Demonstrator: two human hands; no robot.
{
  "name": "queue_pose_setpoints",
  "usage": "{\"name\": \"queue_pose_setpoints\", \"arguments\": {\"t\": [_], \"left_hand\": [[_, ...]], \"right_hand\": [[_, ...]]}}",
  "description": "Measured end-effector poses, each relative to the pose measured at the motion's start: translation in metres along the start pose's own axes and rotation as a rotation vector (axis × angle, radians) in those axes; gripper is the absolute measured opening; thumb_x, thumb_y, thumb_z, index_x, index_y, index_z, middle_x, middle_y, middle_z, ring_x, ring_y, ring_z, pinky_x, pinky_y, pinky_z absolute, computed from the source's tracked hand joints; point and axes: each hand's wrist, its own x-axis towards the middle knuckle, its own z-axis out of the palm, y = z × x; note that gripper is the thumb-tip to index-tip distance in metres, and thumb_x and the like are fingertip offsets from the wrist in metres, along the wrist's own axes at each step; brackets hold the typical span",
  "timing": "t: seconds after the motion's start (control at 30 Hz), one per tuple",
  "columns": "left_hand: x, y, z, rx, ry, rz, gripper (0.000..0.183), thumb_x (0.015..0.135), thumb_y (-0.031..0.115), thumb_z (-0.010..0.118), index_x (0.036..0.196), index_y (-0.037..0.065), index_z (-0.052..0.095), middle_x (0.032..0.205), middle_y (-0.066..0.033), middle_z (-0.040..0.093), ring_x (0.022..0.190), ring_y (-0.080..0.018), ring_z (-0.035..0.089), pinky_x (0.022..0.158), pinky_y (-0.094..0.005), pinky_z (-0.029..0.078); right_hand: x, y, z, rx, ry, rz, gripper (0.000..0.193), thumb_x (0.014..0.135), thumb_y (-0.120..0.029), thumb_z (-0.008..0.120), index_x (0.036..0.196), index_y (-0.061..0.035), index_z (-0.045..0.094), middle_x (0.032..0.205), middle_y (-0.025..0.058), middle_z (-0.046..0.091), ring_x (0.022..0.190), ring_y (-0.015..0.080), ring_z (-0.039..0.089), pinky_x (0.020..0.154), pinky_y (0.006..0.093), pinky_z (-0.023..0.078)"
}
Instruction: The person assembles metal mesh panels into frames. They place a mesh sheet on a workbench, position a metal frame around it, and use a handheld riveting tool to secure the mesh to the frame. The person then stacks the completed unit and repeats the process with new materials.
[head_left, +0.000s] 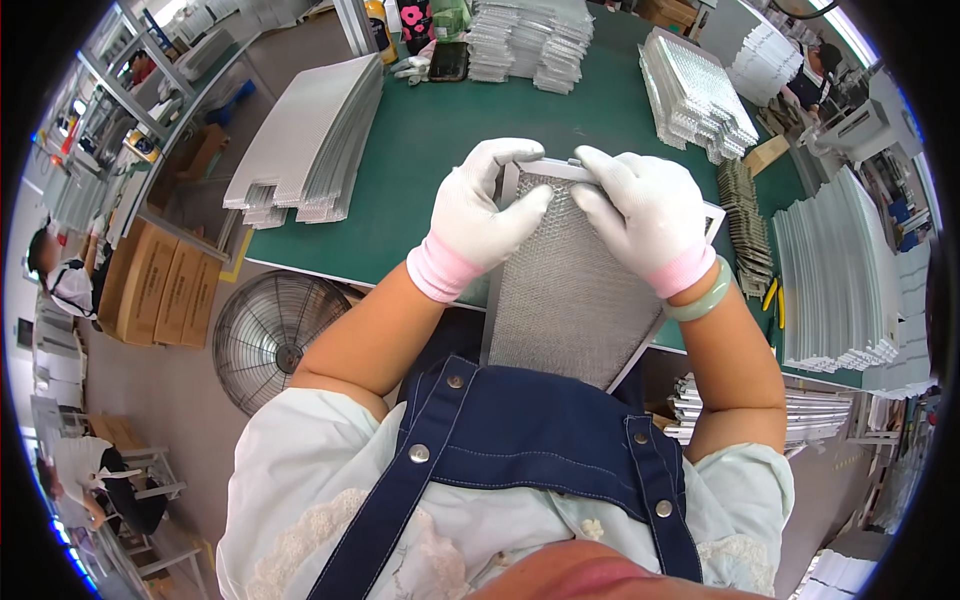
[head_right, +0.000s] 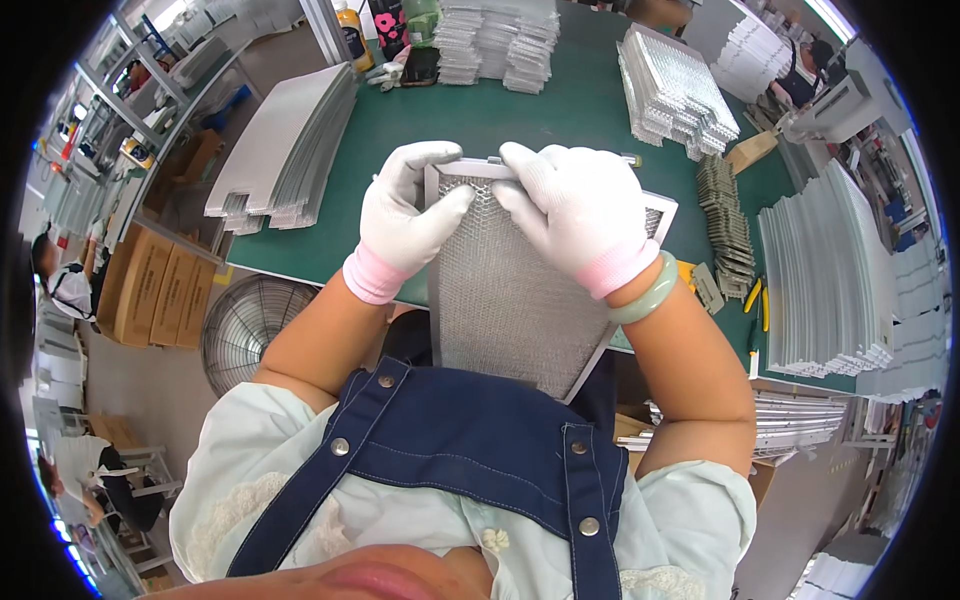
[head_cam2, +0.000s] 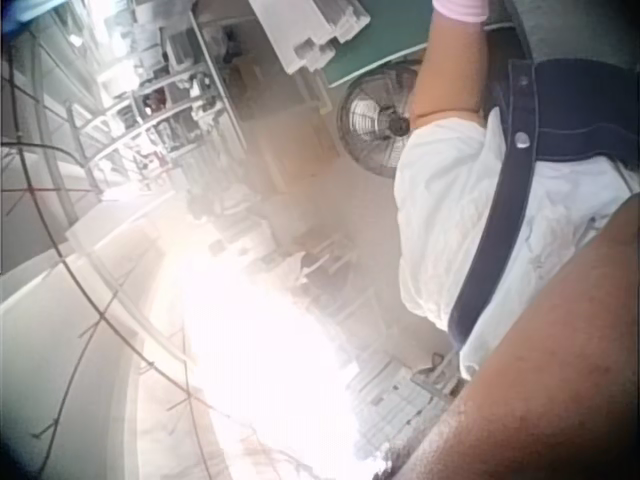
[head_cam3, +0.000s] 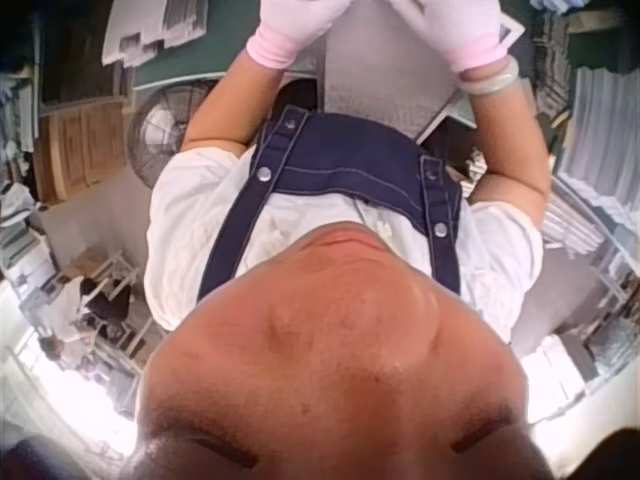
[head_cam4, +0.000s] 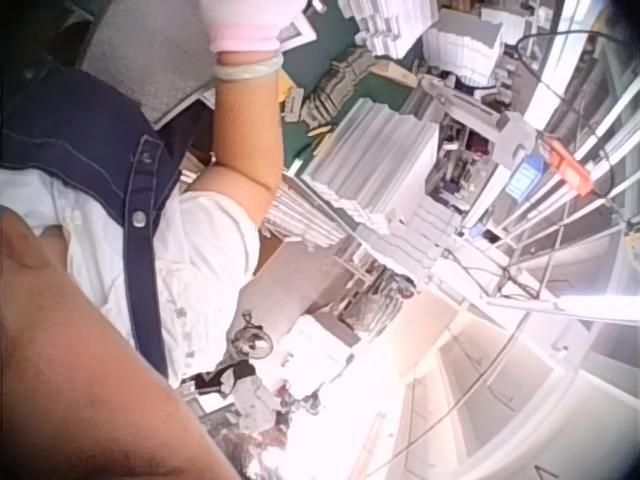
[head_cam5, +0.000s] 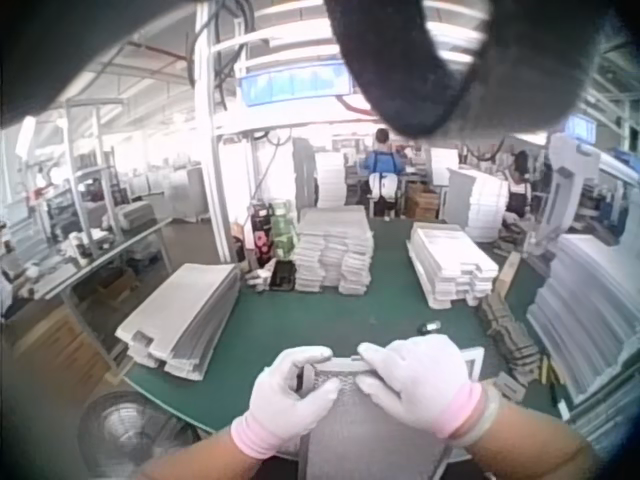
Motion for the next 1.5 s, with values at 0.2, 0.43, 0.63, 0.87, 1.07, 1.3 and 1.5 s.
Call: {"name": "queue_pose_setpoints", "arguments": {"t": [0.2, 0.43, 0.63, 0.87, 1.07, 1.3, 1.5], "left_hand": [[-0.025, 0.018, 0.026, 0.256, 0.18, 0.123, 0.045, 0.094, 0.016, 0.06, 0.132, -0.005, 0.047, 0.116, -0.02, 0.064, 0.105, -0.029, 0.065, 0.091, -0.0349, 0.05], [0.038, 0.093, 0.017, 0.689, 0.094, 0.651, 0.04, 0.096, 0.029, 0.058, 0.125, 0.001, 0.055, 0.104, -0.0196, 0.066, 0.084, -0.0361, 0.067, 0.07, -0.0371, 0.054], [0.081, 0.148, 0.055, 0.87, -0.344, 0.885, 0.039, 0.086, 0.031, 0.071, 0.111, 0.002, 0.062, 0.1, -0.0074, 0.067, 0.095, -0.0231, 0.064, 0.086, -0.038, 0.048], [0.028, 0.008, 0.114, 0.565, -0.297, 0.655, 0.057, 0.064, 0.049, 0.079, 0.091, 0.004, 0.057, 0.092, -0.012, 0.056, 0.109, -0.0371, 0.053, 0.109, -0.0609, 0.026], [0.028, 0.006, 0.119, 0.564, -0.286, 0.609, 0.05, 0.063, 0.042, 0.08, 0.088, 0.004, 0.056, 0.094, -0.0154, 0.056, 0.109, -0.038, 0.053, 0.11, -0.0627, 0.024], [0.033, 0.005, 0.109, 0.442, -0.316, 0.64, 0.047, 0.063, 0.038, 0.081, 0.087, 0.009, 0.054, 0.093, -0.0107, 0.057, 0.108, -0.0385, 0.056, 0.109, -0.0626, 0.027], [0.031, 0.002, 0.107, 0.471, -0.296, 0.642, 0.047, 0.064, 0.045, 0.078, 0.081, 0.005, 0.06, 0.09, -0.0132, 0.058, 0.108, -0.0372, 0.056, 0.11, -0.0595, 0.029]], "right_hand": [[-0.004, -0.005, -0.007, -0.032, 0.049, 0.054, 0.03, 0.084, -0.024, 0.07, 0.108, -0.0075, 0.064, 0.075, 0.0064, 0.063, 0.067, 0.0255, 0.064, 0.06, 0.0381, 0.049], [-0.004, -0.012, -0.081, 0.322, 0.351, 0.378, 0.021, 0.09, -0.018, 0.069, 0.105, -0.004, 0.07, 0.084, 0.0065, 0.07, 0.073, 0.0133, 0.064, 0.074, 0.0284, 0.052], [-0.076, -0.013, -0.08, 0.551, 0.574, 0.596, 0.028, 0.094, -0.013, 0.063, 0.118, 0.0014, 0.062, 0.1, 0.0063, 0.067, 0.089, 0.0143, 0.061, 0.085, 0.0285, 0.049], [-0.158, 0.028, 0.016, 0.499, -0.236, 0.423, 0.055, 0.086, -0.041, 0.066, 0.123, -0.0011, 0.059, 0.111, 0.0191, 0.064, 0.102, 0.0361, 0.063, 0.088, 0.0411, 0.05], [-0.15, 0.142, 0.07, -0.017, -0.146, 0.471, 0.056, 0.085, -0.053, 0.063, 0.117, -0.007, 0.064, 0.107, 0.0148, 0.066, 0.1, 0.0354, 0.063, 0.085, 0.0443, 0.051], [-0.127, 0.189, 0.118, -0.098, -0.581, 1.295, 0.048, 0.087, -0.04, 0.061, 0.114, -0.0005, 0.061, 0.108, 0.0231, 0.066, 0.109, 0.0373, 0.063, 0.089, 0.0446, 0.051], [-0.104, 0.125, 0.026, 0.722, 0.018, 1.136, 0.024, 0.092, -0.014, 0.056, 0.108, 0.0022, 0.058, 0.098, 0.0228, 0.066, 0.079, 0.0335, 0.067, 0.074, 0.038, 0.054]]}}
